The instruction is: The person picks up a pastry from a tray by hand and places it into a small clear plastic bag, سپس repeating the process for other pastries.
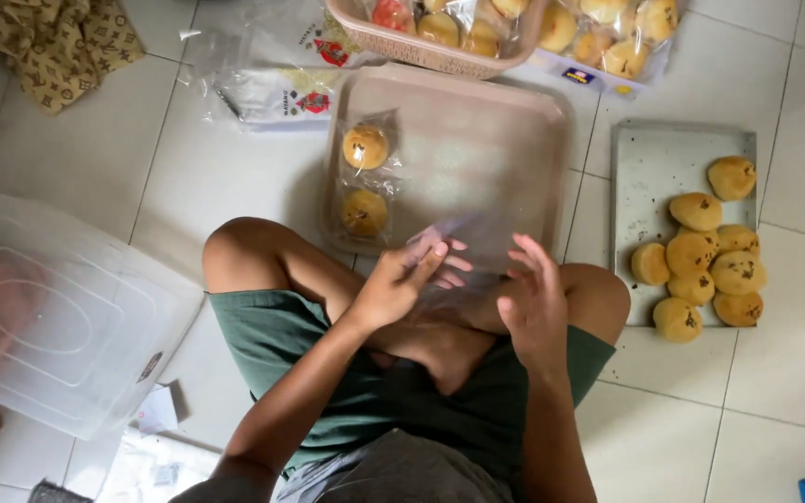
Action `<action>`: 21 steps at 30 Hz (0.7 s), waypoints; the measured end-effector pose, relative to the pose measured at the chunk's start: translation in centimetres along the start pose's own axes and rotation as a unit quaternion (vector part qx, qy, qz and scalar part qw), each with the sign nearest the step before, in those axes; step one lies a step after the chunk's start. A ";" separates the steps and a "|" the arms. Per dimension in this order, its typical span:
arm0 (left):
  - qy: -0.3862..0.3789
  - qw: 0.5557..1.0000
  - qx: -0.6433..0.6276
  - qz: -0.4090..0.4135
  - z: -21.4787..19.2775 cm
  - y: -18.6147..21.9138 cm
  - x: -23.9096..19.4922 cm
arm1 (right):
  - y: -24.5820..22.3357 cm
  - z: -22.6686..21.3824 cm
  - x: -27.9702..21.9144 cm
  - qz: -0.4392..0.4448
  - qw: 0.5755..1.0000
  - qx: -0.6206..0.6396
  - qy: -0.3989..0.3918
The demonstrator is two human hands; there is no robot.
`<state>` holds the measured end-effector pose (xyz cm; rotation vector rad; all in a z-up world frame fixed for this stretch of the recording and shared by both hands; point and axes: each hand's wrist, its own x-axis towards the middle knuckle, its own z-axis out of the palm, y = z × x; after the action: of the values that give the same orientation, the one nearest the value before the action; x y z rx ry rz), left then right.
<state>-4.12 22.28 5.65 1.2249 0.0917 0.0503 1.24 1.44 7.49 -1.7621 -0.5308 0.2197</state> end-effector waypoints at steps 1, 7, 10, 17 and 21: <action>-0.008 1.000 0.002 -0.007 0.6 0.4 0.0 | -0.1 0.1 -0.3 0.006 1.000 0.002 0.009; -0.001 1.000 -0.008 -0.011 3.4 2.3 1.3 | -0.7 -0.3 -1.4 0.045 0.989 0.026 0.141; 0.050 0.998 0.005 0.030 4.2 4.1 1.7 | -2.0 -0.9 -1.6 0.061 0.989 -0.058 0.120; 0.060 0.986 0.127 0.088 6.4 5.6 1.3 | -5.1 -4.6 -2.8 -0.094 0.966 -0.133 0.200; 0.053 0.977 0.174 0.111 7.3 6.5 1.1 | -7.8 -5.8 -2.3 -0.159 0.947 -0.229 0.161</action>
<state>-2.24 17.71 14.17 1.5796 0.0573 0.3046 -0.15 -3.29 16.12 -2.0708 -0.6505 -0.4485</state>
